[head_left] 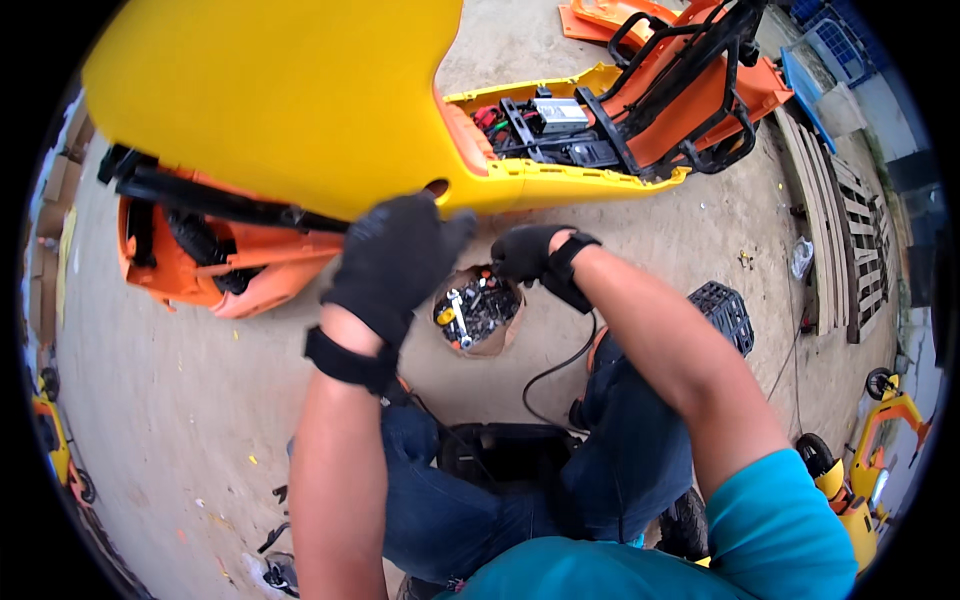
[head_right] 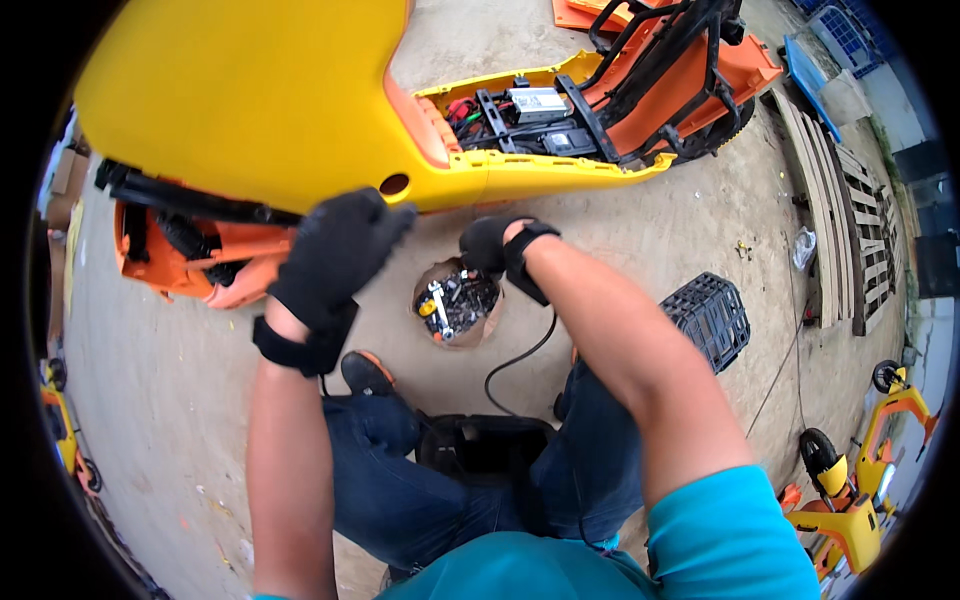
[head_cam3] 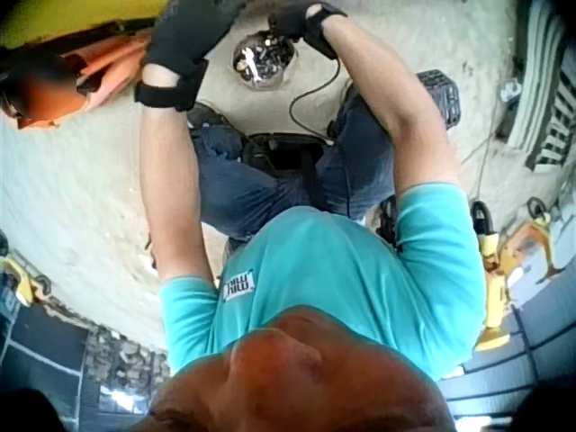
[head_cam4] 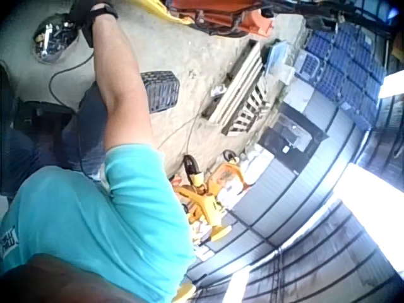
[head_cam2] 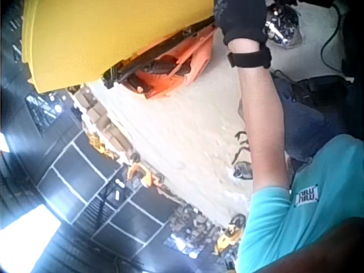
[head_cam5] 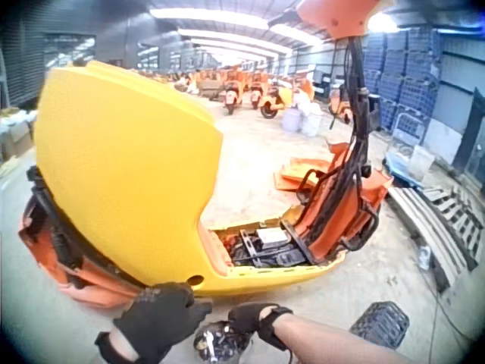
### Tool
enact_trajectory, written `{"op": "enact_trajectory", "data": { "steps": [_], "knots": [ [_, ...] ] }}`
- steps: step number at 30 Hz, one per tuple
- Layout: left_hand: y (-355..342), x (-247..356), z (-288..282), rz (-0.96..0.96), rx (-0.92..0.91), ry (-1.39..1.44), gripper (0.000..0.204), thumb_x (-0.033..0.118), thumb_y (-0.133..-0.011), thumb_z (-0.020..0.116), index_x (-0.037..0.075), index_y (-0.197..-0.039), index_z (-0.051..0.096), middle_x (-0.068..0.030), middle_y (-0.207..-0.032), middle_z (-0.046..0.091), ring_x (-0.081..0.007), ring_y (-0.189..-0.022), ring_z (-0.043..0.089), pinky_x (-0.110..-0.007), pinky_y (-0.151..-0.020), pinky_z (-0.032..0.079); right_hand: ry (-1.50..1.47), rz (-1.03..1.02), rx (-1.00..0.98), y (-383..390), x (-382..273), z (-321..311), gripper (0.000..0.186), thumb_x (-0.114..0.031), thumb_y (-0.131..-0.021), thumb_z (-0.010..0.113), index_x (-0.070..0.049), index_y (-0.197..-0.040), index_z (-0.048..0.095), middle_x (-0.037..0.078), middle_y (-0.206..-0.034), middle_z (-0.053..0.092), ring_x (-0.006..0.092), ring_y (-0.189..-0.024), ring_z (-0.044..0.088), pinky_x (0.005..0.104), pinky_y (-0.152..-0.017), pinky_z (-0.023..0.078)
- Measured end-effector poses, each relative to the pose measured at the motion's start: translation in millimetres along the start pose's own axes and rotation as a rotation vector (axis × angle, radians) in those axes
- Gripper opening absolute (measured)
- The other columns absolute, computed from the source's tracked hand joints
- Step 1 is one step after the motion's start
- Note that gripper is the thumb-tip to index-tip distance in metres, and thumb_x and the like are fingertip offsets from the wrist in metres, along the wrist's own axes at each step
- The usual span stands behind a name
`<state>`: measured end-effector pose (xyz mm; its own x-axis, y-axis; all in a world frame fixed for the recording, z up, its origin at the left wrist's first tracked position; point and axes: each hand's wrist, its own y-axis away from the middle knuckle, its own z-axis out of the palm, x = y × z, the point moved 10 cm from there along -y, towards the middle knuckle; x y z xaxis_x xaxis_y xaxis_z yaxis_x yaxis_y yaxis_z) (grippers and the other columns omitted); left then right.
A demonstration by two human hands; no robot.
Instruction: The person removes yellow plastic body panels from an electric scooter by hand and uses a tool to manipulate wire connections and internal components while sitting on the ground.
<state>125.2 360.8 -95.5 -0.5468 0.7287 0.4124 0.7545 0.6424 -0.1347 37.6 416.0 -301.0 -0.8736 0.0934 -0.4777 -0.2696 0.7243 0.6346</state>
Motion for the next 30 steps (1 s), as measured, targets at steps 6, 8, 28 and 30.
{"op": "enact_trajectory", "data": {
  "steps": [6, 8, 28, 30],
  "knots": [
    [-9.0, 32.1, 24.4, 0.029, -0.127, 0.135, 0.027, 0.03, -0.081, 0.063, 0.005, -0.074, 0.06, -0.0149, -0.072, 0.061, -0.0325, -0.066, 0.061, -0.042, -0.06, 0.049, -0.992, 0.049, -0.134, -28.1, 9.3, 28.7, 0.019, -0.019, -0.081, 0.059, -0.007, -0.093, 0.067, 0.011, -0.091, 0.068, 0.0213, -0.076, 0.064, 0.0343, -0.07, 0.05],
    [-10.6, 24.2, 42.9, -0.011, -0.199, 0.145, 0.024, 0.029, -0.079, 0.063, 0.005, -0.081, 0.064, -0.0149, -0.075, 0.062, -0.0313, -0.07, 0.063, -0.041, -0.063, 0.05, -0.669, -0.273, 0.05, -42.3, 6.4, 20.2, 0.022, -0.016, -0.081, 0.06, -0.007, -0.101, 0.065, 0.013, -0.1, 0.067, 0.0237, -0.092, 0.063, 0.035, -0.082, 0.048],
    [199.2, -67.8, -70.2, -0.606, 0.081, 0.568, 0.013, 0.021, -0.079, 0.058, 0.009, -0.084, 0.061, -0.0141, -0.082, 0.057, -0.0336, -0.081, 0.058, -0.045, -0.073, 0.046, -0.309, -0.173, 0.261, 96.2, -296.9, -116.8, 0.02, -0.023, -0.089, 0.055, -0.005, -0.097, 0.057, 0.016, -0.081, 0.064, 0.0368, -0.074, 0.061, 0.0436, -0.064, 0.047],
    [225.8, -73.9, -129.6, -0.523, 0.227, 0.409, 0.009, 0.012, -0.076, 0.056, 0.01, -0.083, 0.061, -0.0119, -0.08, 0.054, -0.0301, -0.081, 0.054, -0.043, -0.074, 0.043, -0.303, -0.333, 0.416, 88.5, -403.9, -189.2, 0.021, -0.019, -0.087, 0.059, -0.004, -0.101, 0.056, 0.015, -0.08, 0.062, 0.035, -0.074, 0.06, 0.0416, -0.063, 0.046]
  ]
}}
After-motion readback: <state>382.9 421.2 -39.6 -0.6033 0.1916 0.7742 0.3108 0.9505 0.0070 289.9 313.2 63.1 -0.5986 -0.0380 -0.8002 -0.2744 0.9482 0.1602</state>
